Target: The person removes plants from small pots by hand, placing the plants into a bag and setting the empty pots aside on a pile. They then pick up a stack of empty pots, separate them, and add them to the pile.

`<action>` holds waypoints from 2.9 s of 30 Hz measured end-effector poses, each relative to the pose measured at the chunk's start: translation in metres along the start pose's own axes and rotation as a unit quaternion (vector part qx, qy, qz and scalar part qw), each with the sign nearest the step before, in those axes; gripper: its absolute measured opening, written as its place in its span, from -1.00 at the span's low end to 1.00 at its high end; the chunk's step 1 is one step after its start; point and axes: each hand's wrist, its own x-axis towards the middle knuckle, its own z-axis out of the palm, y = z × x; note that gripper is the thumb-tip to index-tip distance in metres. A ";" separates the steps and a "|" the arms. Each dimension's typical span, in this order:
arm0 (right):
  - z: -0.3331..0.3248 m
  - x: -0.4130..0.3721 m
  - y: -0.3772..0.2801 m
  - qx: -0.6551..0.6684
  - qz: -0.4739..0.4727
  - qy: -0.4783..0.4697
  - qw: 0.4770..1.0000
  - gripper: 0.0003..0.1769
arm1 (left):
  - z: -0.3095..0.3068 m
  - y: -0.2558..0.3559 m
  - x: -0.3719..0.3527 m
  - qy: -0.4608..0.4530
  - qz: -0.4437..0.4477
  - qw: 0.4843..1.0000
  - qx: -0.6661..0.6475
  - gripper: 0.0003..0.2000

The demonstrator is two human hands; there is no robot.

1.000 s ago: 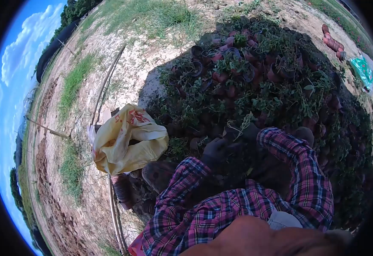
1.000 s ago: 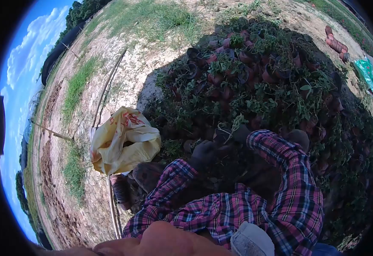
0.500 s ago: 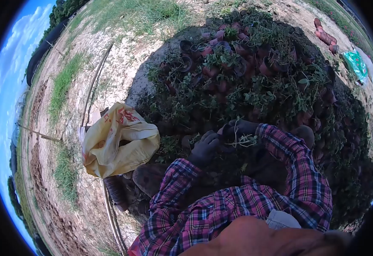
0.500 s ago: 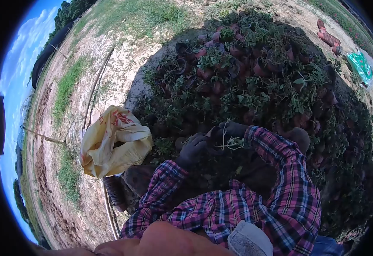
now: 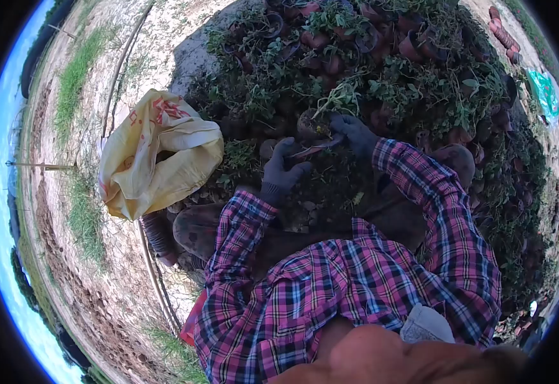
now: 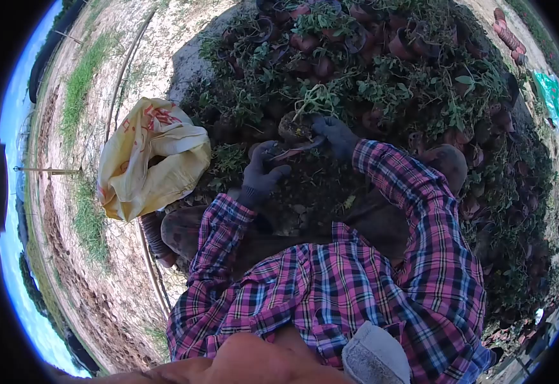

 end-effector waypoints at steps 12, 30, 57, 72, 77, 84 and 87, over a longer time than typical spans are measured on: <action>0.068 0.008 -0.037 -0.046 -0.080 -0.056 0.994 -0.70 | -0.036 -0.008 0.044 0.070 -0.071 0.966 -0.239 -0.80; 0.141 0.064 0.022 -0.263 0.015 -0.147 0.953 -0.37 | -0.256 0.060 0.011 -0.055 -0.016 0.996 -0.062 -0.67; 0.133 0.063 0.022 -0.578 -0.125 -0.170 0.788 -0.48 | -0.316 0.017 0.065 0.044 -0.108 0.819 0.562 -0.71; -0.061 -0.019 -0.151 -0.727 -0.133 0.105 0.665 -0.66 | -0.042 0.094 0.039 -0.122 0.197 0.897 0.376 -0.68; -0.127 -0.034 -0.180 -0.582 -0.225 0.381 0.682 -0.69 | -0.037 0.005 0.094 -0.216 0.019 0.968 0.129 -0.68; -0.188 -0.025 -0.199 -0.630 -0.182 0.523 0.545 -0.72 | -0.020 -0.001 0.082 -0.175 -0.006 0.970 0.167 -0.70; -0.142 -0.046 -0.215 -0.689 -0.182 0.509 0.483 -0.74 | -0.010 0.015 0.069 -0.202 -0.049 0.973 0.101 -0.70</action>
